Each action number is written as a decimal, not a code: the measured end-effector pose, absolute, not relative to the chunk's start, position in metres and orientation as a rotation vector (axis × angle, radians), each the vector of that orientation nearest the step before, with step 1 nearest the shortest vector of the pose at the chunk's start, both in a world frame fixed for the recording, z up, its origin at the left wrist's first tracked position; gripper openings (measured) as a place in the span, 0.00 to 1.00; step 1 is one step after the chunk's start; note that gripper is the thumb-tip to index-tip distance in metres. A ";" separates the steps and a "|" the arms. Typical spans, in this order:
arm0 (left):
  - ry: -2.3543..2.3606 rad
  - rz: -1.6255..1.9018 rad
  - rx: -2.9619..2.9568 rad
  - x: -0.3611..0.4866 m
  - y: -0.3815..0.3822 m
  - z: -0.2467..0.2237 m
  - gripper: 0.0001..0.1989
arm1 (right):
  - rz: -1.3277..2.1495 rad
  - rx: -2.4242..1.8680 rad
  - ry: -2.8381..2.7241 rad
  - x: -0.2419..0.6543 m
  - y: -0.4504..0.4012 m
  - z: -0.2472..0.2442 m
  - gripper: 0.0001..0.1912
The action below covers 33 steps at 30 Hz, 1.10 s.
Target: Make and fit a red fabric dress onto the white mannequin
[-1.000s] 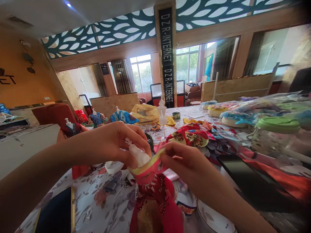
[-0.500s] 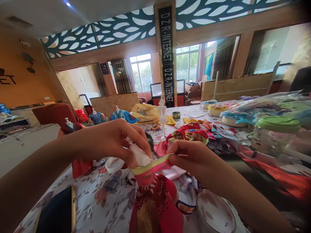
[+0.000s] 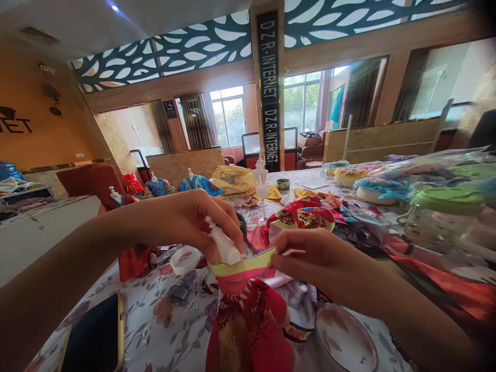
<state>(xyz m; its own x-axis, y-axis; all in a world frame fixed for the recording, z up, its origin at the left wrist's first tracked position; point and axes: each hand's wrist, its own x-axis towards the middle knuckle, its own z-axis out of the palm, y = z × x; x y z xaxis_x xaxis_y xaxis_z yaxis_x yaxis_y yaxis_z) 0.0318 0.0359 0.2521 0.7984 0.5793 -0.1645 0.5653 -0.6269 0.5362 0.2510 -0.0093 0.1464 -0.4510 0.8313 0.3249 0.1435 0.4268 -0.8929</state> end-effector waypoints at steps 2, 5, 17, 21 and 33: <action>0.837 0.036 2.417 0.031 0.037 0.251 0.12 | 1.057 -0.839 -1.842 0.248 -0.010 0.146 0.06; 0.832 0.047 2.408 0.031 0.038 0.250 0.14 | 1.068 -0.860 -1.826 0.245 -0.012 0.144 0.05; 0.818 0.062 2.391 0.033 0.040 0.251 0.15 | 0.950 -0.955 -1.739 0.238 -0.024 0.152 0.06; 0.798 0.021 2.416 0.033 0.038 0.253 0.14 | 0.895 -0.917 -1.740 0.242 -0.021 0.154 0.07; 0.589 -0.015 2.420 0.042 0.035 0.254 0.17 | 0.947 -0.705 -1.647 0.233 -0.002 0.139 0.05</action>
